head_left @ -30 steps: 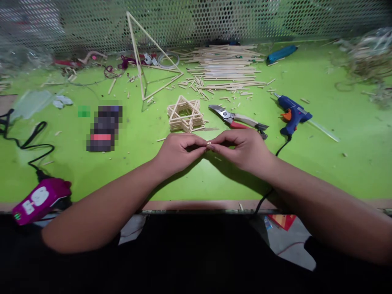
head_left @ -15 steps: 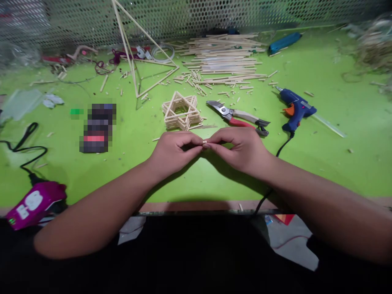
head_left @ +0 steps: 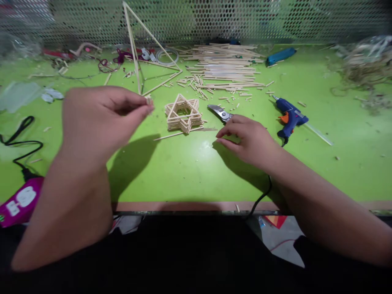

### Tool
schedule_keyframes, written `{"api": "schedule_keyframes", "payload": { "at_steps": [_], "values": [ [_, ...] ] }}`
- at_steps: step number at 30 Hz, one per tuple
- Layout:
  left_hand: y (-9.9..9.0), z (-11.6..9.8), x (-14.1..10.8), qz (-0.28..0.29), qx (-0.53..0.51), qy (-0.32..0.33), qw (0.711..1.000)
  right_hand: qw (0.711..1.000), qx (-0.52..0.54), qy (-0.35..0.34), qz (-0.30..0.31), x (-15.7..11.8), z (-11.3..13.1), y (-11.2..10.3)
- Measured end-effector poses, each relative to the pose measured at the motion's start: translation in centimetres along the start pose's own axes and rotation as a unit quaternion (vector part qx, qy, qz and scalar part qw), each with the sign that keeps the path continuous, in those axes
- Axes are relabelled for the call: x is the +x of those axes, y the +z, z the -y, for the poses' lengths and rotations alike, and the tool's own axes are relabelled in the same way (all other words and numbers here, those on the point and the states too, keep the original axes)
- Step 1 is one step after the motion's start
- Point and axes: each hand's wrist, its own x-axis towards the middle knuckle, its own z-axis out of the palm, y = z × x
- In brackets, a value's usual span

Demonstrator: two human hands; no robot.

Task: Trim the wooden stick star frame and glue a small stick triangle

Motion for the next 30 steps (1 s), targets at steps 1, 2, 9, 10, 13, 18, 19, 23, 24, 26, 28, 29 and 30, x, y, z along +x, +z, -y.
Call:
{"api": "schedule_keyframes", "payload": {
  "at_steps": [1,2,9,10,13,18,19,23,24,26,28,29,30],
  "values": [
    [-0.4,1.0,0.6,-0.026,0.066,-0.037,0.997,1.000,-0.013,-0.004,0.023,0.0,-0.1,0.1],
    [-0.5,2.0,1.2,0.015,0.135,-0.057,0.989,0.999,-0.022,-0.006,0.044,0.1,-0.2,0.3],
    [1.9,3.7,2.8,0.183,0.310,-0.078,0.930,0.994,-0.059,-0.013,0.089,0.3,0.1,1.3],
    [2.1,3.3,2.7,0.189,0.311,-0.077,0.928,0.993,-0.068,-0.018,0.090,0.3,0.3,1.3],
    [2.2,2.7,2.6,0.212,0.315,-0.069,0.923,0.991,-0.091,-0.027,0.092,0.4,1.0,1.4],
    [2.4,3.5,2.5,0.222,0.315,-0.069,0.920,0.983,-0.145,-0.053,0.101,0.3,1.5,1.7],
    [2.5,3.8,2.5,0.224,0.312,-0.067,0.921,0.980,-0.158,-0.058,0.102,0.3,1.5,1.9],
    [2.3,4.7,2.0,0.190,0.253,-0.040,0.948,0.976,-0.177,-0.065,0.106,0.1,1.1,2.4],
    [2.2,4.6,1.8,0.171,0.236,-0.035,0.956,0.978,-0.169,-0.064,0.108,0.1,1.0,2.4],
    [1.7,4.1,1.5,0.135,0.217,-0.025,0.967,0.982,-0.140,-0.060,0.114,0.1,1.0,2.1],
    [1.4,3.4,1.1,0.101,0.212,-0.012,0.972,0.988,-0.104,-0.042,0.108,0.1,0.9,1.4],
    [1.3,2.9,1.0,0.085,0.208,-0.002,0.975,0.992,-0.081,-0.026,0.093,0.0,0.8,0.9],
    [1.4,2.5,0.8,0.073,0.201,0.008,0.977,0.996,-0.052,-0.004,0.068,-0.1,0.7,0.4]
  ]
}}
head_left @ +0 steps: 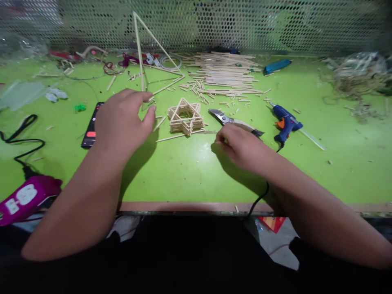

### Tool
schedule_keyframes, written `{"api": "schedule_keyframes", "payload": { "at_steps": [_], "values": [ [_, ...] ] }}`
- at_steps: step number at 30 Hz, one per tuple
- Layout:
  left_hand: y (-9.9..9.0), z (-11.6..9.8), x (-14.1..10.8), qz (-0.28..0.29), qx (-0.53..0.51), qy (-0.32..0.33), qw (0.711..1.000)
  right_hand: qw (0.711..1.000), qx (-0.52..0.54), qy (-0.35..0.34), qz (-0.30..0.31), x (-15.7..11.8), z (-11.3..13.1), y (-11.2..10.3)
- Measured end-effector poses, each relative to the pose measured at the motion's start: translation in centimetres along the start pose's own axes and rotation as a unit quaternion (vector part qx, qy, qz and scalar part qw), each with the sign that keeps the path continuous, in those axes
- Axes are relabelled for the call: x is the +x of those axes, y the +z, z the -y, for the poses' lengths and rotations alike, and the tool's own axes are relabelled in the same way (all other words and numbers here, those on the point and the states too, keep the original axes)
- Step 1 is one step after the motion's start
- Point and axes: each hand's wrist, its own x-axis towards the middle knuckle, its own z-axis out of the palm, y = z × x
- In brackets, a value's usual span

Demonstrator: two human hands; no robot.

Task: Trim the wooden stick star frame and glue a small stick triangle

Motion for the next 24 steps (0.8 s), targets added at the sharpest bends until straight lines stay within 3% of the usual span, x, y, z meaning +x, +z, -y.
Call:
{"api": "schedule_keyframes", "payload": {
  "at_steps": [4,8,12,16,21,24],
  "values": [
    [0.1,-1.3,-0.6,-0.005,-0.012,0.037,0.999,0.971,0.175,0.103,-0.125,-0.6,-0.7,-1.2],
    [0.5,-2.2,-1.0,0.072,0.035,0.073,0.994,0.950,0.253,0.127,-0.134,-0.7,-0.9,-1.3],
    [0.7,-2.1,-1.1,0.161,0.087,0.101,0.978,0.977,0.177,0.055,-0.106,-0.8,-0.3,-1.1],
    [1.3,-1.4,-1.1,0.195,0.086,0.135,0.968,0.993,0.095,0.012,-0.063,-1.1,0.1,-1.1],
    [1.5,-2.2,-1.2,0.193,0.075,0.142,0.968,0.978,-0.064,0.049,-0.191,-1.0,-1.4,-1.8],
    [1.6,-3.0,-1.3,0.194,0.117,0.144,0.963,0.973,-0.136,0.083,-0.168,-1.0,-2.8,-2.2]
  ]
}}
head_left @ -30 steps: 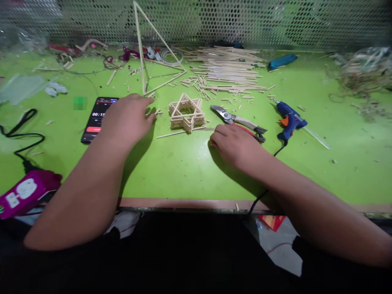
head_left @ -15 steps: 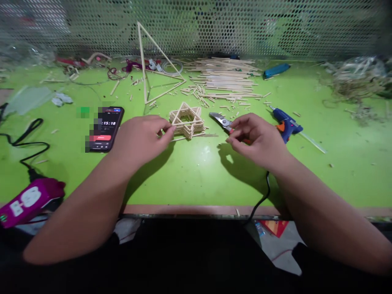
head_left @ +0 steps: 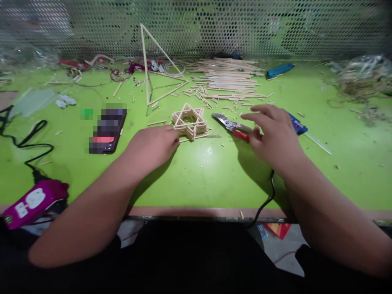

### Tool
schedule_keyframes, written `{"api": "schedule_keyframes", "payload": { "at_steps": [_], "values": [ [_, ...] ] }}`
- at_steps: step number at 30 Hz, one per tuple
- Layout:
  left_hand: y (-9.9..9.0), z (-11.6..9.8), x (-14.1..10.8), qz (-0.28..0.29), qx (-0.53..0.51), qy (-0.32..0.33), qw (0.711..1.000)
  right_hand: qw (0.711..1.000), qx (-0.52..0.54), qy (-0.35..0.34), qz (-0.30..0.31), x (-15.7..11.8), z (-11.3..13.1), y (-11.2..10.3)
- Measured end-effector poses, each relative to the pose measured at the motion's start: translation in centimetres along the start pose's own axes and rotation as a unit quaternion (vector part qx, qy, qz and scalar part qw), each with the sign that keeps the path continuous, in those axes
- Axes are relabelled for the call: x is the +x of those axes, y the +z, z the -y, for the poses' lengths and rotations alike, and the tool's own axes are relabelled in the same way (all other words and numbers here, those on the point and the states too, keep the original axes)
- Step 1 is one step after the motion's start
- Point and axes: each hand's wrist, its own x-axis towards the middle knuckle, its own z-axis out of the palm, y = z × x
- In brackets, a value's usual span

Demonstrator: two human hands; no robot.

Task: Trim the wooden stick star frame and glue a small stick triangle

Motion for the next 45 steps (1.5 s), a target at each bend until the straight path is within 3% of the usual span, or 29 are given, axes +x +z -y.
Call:
{"api": "schedule_keyframes", "payload": {
  "at_steps": [5,10,15,22,26,29,33,37,42,45],
  "values": [
    [-0.3,0.2,-0.1,0.030,0.027,0.042,0.998,0.995,-0.054,0.041,0.076,-0.4,-0.8,0.0],
    [-1.1,1.4,-0.5,0.074,-0.072,0.068,0.992,0.989,-0.075,0.024,0.127,-0.9,-0.9,0.4],
    [-0.9,0.6,-1.2,0.153,-0.216,0.128,0.956,0.992,-0.079,0.040,0.095,-0.6,-1.1,1.7],
    [-0.7,-0.2,-1.3,0.105,-0.370,0.211,0.899,0.994,-0.069,0.080,0.005,-0.6,-1.1,1.6],
    [-1.4,-0.3,-1.3,-0.019,-0.421,0.159,0.893,0.991,-0.067,0.118,0.015,-0.1,-0.8,-0.1],
    [-1.6,-0.7,-1.6,-0.070,-0.473,0.106,0.872,0.986,0.025,0.167,0.011,0.6,-0.5,-1.3],
    [-1.7,-0.7,-2.0,-0.013,-0.537,0.112,0.836,0.950,0.186,0.247,0.035,0.9,-0.1,-1.7],
    [-1.2,-1.0,-2.0,0.048,-0.605,0.134,0.784,0.928,0.279,0.243,0.035,0.6,0.2,-1.0],
    [0.3,-2.5,-1.4,-0.008,-0.691,0.008,0.723,0.883,0.413,0.203,0.091,0.1,0.7,-0.4],
    [0.7,-2.9,-0.8,-0.019,-0.741,-0.045,0.670,0.881,0.431,0.159,0.117,0.1,1.1,-0.8]
  ]
}}
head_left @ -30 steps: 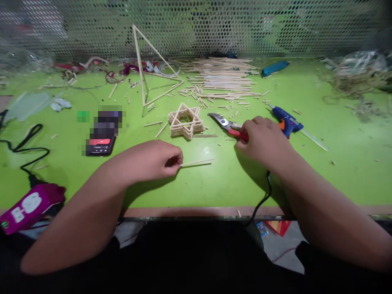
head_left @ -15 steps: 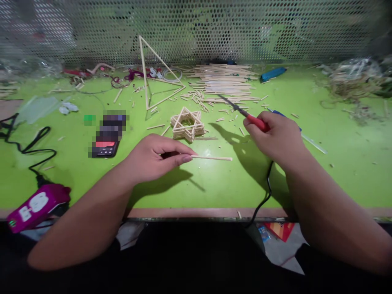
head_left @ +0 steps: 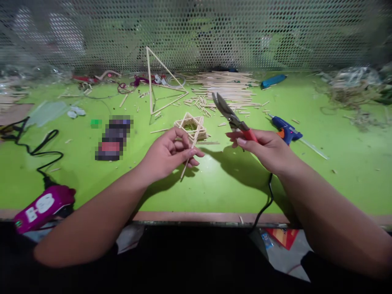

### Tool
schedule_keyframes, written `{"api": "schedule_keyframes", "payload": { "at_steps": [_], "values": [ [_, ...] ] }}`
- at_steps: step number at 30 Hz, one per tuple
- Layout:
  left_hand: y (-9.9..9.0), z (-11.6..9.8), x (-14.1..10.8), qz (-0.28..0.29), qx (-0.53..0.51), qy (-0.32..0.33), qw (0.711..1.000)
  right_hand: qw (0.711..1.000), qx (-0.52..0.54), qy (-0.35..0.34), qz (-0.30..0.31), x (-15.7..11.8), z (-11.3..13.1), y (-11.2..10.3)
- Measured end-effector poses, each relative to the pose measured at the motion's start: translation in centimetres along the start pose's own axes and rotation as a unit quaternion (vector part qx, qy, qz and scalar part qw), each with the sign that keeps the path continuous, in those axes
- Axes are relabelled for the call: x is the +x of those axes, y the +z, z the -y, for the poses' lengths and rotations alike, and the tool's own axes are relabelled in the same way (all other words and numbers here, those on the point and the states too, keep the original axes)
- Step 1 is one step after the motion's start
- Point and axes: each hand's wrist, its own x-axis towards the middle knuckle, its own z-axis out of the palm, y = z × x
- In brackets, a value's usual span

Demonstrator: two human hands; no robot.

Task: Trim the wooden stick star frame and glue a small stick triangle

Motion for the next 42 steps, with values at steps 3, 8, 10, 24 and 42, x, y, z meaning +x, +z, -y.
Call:
{"api": "schedule_keyframes", "payload": {
  "at_steps": [3,8,10,24,42],
  "values": [
    [-0.2,0.0,0.4,-0.028,-0.019,-0.030,0.999,0.997,-0.046,-0.051,0.024,-0.1,0.6,0.0],
    [-0.4,0.2,0.6,-0.059,-0.006,-0.052,0.997,0.986,-0.113,-0.112,0.057,-0.2,0.9,-0.2],
    [-0.4,0.4,0.6,-0.059,0.001,-0.063,0.996,0.984,-0.115,-0.118,0.072,-0.4,0.8,-0.2],
    [-0.6,0.4,0.5,-0.082,0.098,-0.045,0.991,0.985,-0.172,0.008,0.015,-0.8,0.8,0.3],
    [0.4,1.2,0.7,-0.099,0.107,-0.068,0.987,0.923,-0.350,0.146,0.066,-0.4,2.2,2.1]
  ]
}}
